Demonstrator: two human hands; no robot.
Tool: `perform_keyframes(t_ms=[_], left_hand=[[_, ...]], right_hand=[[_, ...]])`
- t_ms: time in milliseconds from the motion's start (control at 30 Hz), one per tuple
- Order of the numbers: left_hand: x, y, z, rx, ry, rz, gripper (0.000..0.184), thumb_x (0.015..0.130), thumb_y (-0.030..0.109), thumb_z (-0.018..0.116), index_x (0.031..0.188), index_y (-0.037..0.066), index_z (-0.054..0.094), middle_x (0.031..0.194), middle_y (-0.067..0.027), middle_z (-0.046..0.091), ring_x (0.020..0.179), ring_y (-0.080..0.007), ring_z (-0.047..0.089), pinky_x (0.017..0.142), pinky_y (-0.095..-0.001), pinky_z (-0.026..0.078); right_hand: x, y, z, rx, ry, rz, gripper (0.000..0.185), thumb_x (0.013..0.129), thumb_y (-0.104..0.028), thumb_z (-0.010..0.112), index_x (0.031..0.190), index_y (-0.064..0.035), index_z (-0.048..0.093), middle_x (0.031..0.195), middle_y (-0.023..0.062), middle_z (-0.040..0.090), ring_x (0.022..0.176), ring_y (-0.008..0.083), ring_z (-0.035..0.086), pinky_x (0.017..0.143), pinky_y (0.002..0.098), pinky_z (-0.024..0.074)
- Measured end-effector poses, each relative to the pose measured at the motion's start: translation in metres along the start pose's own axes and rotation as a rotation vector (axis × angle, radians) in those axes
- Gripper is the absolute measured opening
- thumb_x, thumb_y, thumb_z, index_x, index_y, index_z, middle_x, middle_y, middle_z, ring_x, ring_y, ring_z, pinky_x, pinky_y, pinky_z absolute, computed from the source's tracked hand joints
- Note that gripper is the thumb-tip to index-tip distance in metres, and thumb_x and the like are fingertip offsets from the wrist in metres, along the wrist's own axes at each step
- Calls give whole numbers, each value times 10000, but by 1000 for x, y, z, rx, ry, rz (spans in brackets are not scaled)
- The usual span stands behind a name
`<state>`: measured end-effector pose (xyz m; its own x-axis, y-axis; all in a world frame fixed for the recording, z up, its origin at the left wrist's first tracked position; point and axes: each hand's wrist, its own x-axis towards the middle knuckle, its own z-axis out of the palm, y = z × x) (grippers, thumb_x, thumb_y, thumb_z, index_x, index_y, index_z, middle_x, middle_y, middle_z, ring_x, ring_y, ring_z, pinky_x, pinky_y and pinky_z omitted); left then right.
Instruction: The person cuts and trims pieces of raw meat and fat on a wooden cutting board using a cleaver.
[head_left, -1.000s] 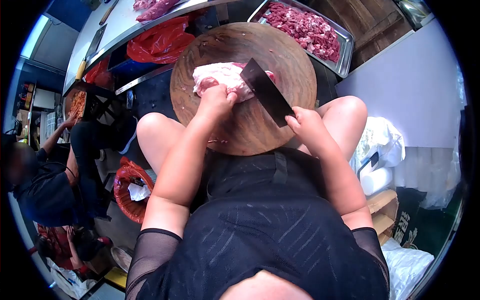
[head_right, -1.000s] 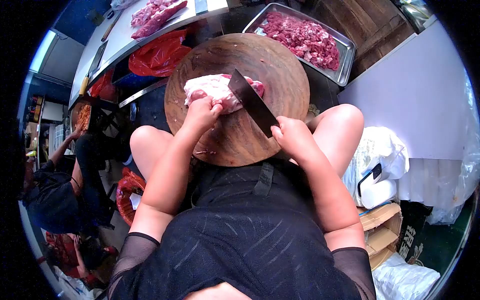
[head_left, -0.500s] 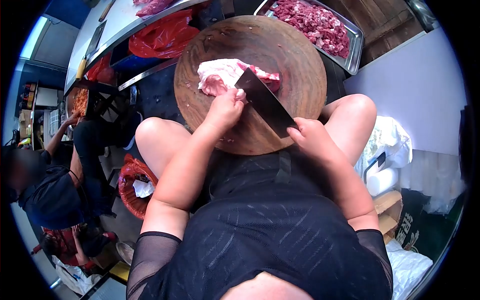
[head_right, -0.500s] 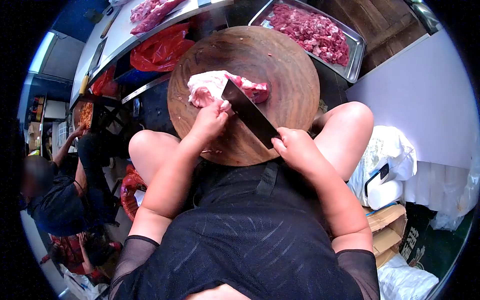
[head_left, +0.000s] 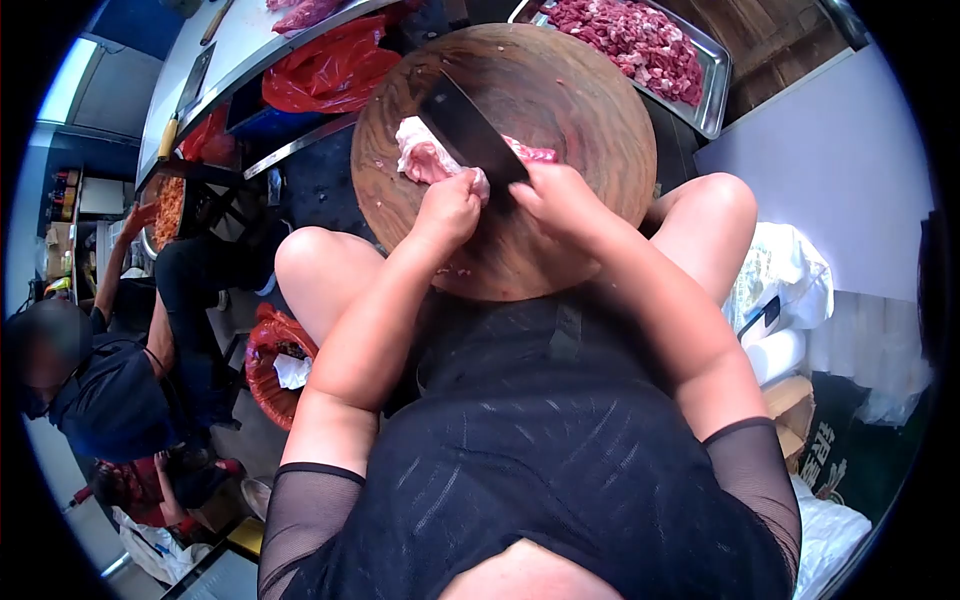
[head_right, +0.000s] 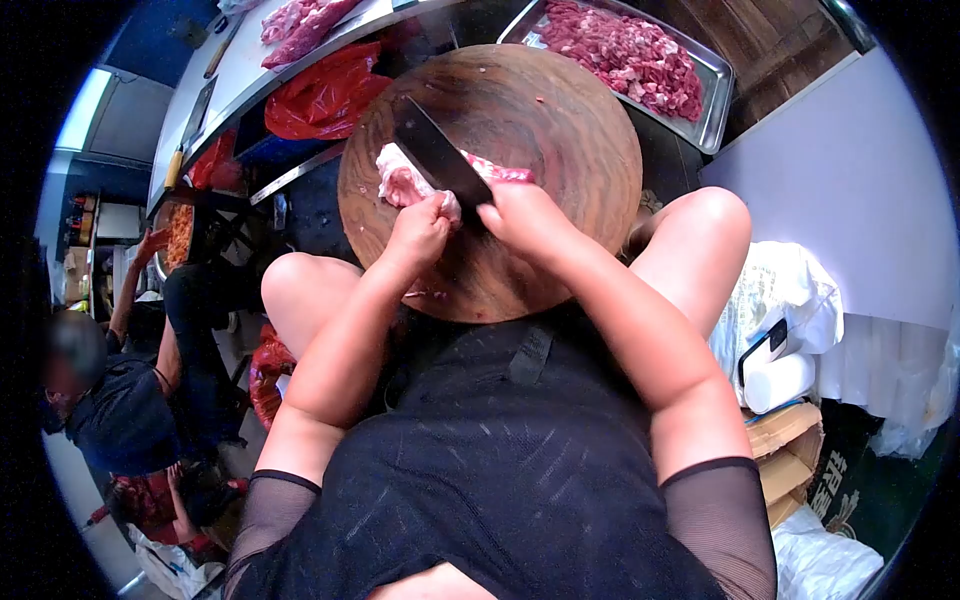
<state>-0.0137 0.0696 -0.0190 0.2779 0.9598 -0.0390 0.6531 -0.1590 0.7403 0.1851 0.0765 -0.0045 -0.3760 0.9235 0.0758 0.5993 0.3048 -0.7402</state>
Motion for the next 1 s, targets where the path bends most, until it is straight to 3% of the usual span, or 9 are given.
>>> perform_keyframes(t_ms=[100,167,233,367,467,567,733,833,1000], left_hand=[[-4,-7,5,72,37,46,161,840,28,479,928,50,612,771,-160,615,737,-277,623,702,-364,493],[-7,-9,3,125,68,76,141,860,44,488,930,52,610,748,-131,612,698,-246,617,661,-347,496],[-14,3,-7,-542,19,-427,126,891,76,500,973,63,595,741,-59,610,630,-161,585,552,-295,487],[-24,5,-25,-971,34,-493,150,903,59,484,1031,76,559,795,-39,607,562,-96,505,483,-248,469],[-26,-6,-18,-998,27,-485,147,915,74,488,1044,67,559,802,-39,608,568,-88,500,498,-248,471],[-26,0,-18,-986,16,-502,146,926,85,491,1052,64,562,800,-36,605,579,-89,504,505,-250,468],[-25,3,-10,-682,-36,-406,178,901,29,445,1020,70,571,754,-10,583,566,-77,505,474,-217,416],[-20,-16,8,-257,103,77,260,826,-39,426,993,38,611,811,-9,611,706,-153,573,663,-279,475],[-8,-19,-1,-57,123,87,245,812,-17,429,945,12,633,834,-153,663,777,-201,609,746,-323,481]], right_hand=[[32,-32,-1,63,8,78,342,863,-250,581,1055,30,619,887,284,641,862,419,636,764,453,512],[45,-29,7,27,65,90,356,856,-279,588,1012,39,627,891,281,644,869,410,641,761,449,513],[53,-22,7,-39,153,119,310,843,-275,557,940,12,628,938,270,645,901,419,628,825,485,496],[17,-24,-29,353,180,318,330,864,-318,571,864,8,621,794,236,655,758,382,657,708,436,517],[-32,-20,-42,213,131,204,292,872,-270,587,873,21,609,711,227,635,612,325,656,609,424,506],[-78,-50,-48,269,-98,438,257,871,-228,598,880,29,601,765,252,638,740,406,643,672,454,498],[-83,-31,-8,131,-7,247,249,877,-223,591,894,25,593,831,272,628,826,451,609,722,487,485],[-58,-30,7,103,-24,237,254,878,-223,583,915,29,586,858,279,629,846,452,607,743,498,484],[5,-17,42,118,250,-5,274,878,-216,568,976,39,596,896,300,627,881,456,607,773,511,485]])
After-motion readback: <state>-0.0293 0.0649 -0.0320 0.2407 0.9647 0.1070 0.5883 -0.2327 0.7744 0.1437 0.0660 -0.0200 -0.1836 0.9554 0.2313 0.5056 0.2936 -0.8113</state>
